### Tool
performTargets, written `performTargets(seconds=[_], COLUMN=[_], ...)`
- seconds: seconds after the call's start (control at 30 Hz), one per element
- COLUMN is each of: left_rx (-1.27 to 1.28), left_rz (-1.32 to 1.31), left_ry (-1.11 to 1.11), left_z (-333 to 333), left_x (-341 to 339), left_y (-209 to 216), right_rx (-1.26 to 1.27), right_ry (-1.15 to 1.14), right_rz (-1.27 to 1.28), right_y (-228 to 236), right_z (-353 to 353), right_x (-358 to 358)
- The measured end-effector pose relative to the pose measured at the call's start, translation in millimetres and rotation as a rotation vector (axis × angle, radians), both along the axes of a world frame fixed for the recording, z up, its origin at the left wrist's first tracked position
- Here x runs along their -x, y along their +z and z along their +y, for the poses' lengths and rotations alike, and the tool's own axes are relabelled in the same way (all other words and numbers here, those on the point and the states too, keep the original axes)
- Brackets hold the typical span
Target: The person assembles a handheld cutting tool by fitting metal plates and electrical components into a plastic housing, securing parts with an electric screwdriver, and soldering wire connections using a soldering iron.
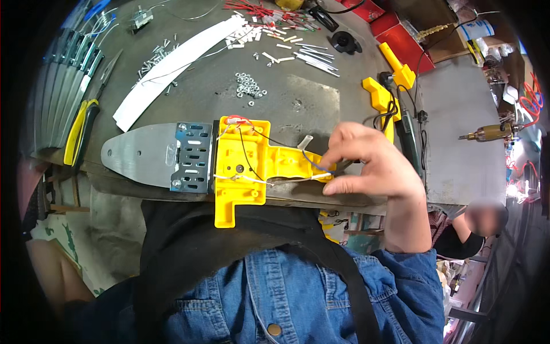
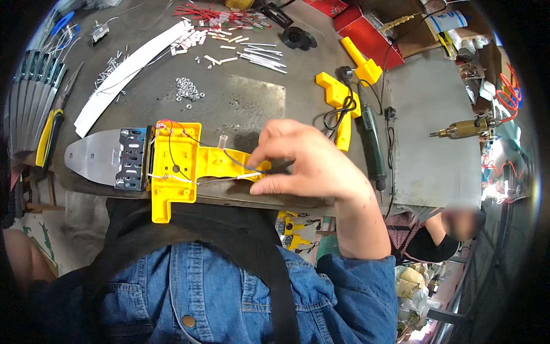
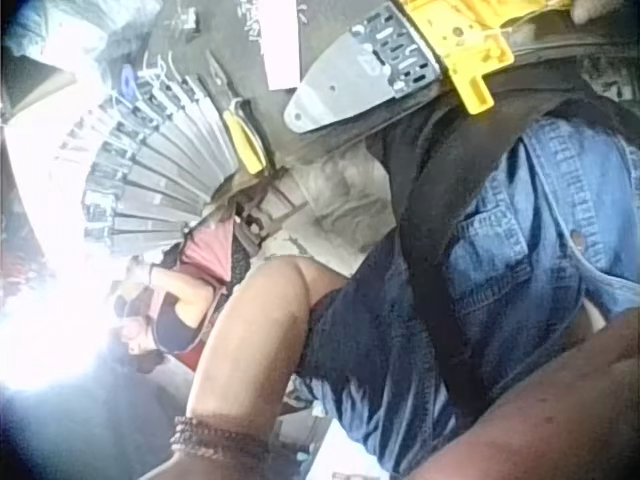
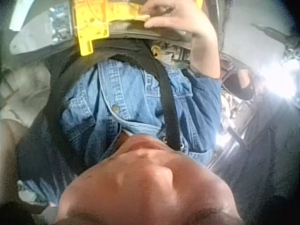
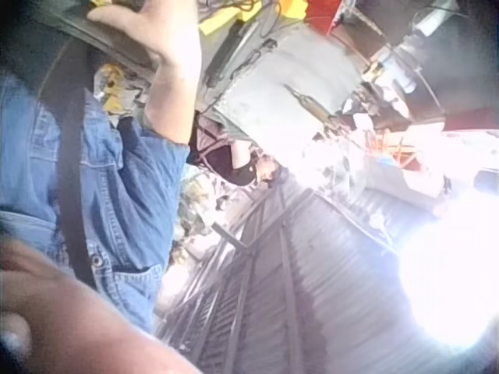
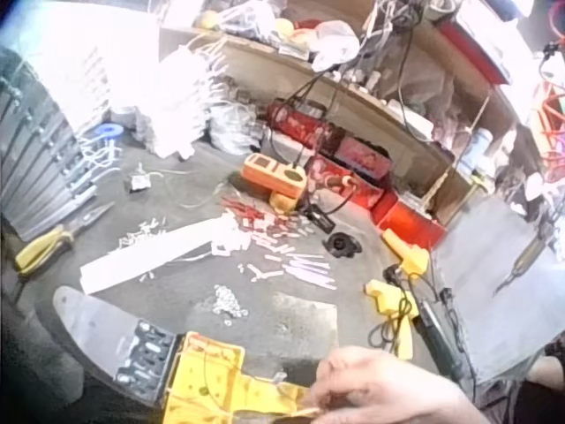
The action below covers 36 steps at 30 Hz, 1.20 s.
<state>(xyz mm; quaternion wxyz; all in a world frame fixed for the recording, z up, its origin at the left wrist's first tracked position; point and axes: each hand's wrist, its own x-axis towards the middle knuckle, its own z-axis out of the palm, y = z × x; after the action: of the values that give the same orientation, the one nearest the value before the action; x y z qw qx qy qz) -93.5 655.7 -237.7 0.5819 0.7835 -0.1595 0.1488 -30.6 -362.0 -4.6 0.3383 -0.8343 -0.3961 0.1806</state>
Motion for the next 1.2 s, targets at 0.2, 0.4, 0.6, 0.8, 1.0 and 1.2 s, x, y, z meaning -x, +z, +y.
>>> performTargets(seconds=[0.2,0.4,0.6,0.8,1.0,1.2], left_rx=[-0.025,-0.224,-0.628,-0.740,-0.610,-0.552], left_rz=[-0.082,-0.216,-0.377,-0.440,-0.405,-0.393], left_ry=[-0.038,-0.071,-0.096,-0.058,-0.071,-0.071], left_z=[-102,-523,-684,-713,-713,-715], left_x=[24,13,-1,1,-2,-2], left_y=[-76,159,217,181,176,173], right_rx=[0.015,-0.027,-0.010,-0.110,-0.078,-0.145], right_ry=[-0.066,-0.149,-0.339,-0.227,-0.297,-0.226], right_rz=[0.028,0.084,0.095,-0.090,-0.015,-0.126], right_y=[-2,-1,-9,-11,-13,-21], right_z=[41,31,32,47,61,69], right_x=[10,16,22,21,24,25])
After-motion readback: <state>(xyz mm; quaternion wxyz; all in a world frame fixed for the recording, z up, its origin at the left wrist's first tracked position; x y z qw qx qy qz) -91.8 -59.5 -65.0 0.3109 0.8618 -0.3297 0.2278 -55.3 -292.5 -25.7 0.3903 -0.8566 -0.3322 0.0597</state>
